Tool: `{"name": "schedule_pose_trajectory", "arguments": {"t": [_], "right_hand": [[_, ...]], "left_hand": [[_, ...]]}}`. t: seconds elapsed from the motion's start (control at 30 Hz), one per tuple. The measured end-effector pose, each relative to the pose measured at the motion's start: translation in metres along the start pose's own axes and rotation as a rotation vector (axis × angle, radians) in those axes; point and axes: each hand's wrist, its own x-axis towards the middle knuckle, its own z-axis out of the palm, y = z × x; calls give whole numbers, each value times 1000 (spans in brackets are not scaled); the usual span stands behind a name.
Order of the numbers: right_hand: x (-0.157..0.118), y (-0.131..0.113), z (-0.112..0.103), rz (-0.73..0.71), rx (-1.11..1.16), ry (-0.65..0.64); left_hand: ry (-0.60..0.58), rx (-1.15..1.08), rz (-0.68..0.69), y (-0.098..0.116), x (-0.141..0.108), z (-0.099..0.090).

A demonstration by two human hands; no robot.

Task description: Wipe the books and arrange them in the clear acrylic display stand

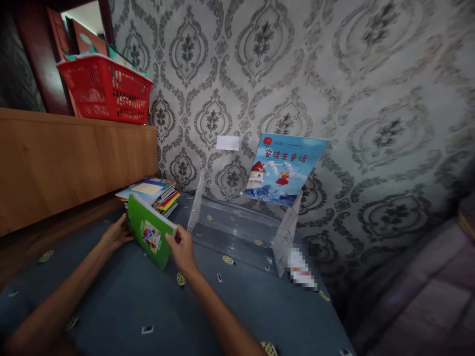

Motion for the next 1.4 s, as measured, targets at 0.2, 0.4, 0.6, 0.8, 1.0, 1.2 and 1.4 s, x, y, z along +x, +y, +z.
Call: {"name": "schedule_pose_trajectory", "arguments": {"t": [0.2,0.4,0.6,0.8,1.0,1.2,1.4], "right_hand": [[-34,-29,-26,-191,-419,-127],[-87,-51,-80,-309,-763,-353],[-136,-39,-111,-370,-924,-364],[-163,-31,-108,-436,-1025,-411],[-179,-42,-132,-350,-1124,-326],[-205,-46,-191,15,-1203,241],[-220,-59,-177,188,-1058,398]], "left_hand": [[-245,-89,-24,-17,-11,13],[-466,-157,-105,-43,-32,17],[-687,-134,-126,-62,-48,24],[-721,-6,-142,-57,-53,33],[-492,237,-76,-57,-100,30],[-719,871,321,-50,-144,-3],[-826,1183,765,-59,-143,29]]}}
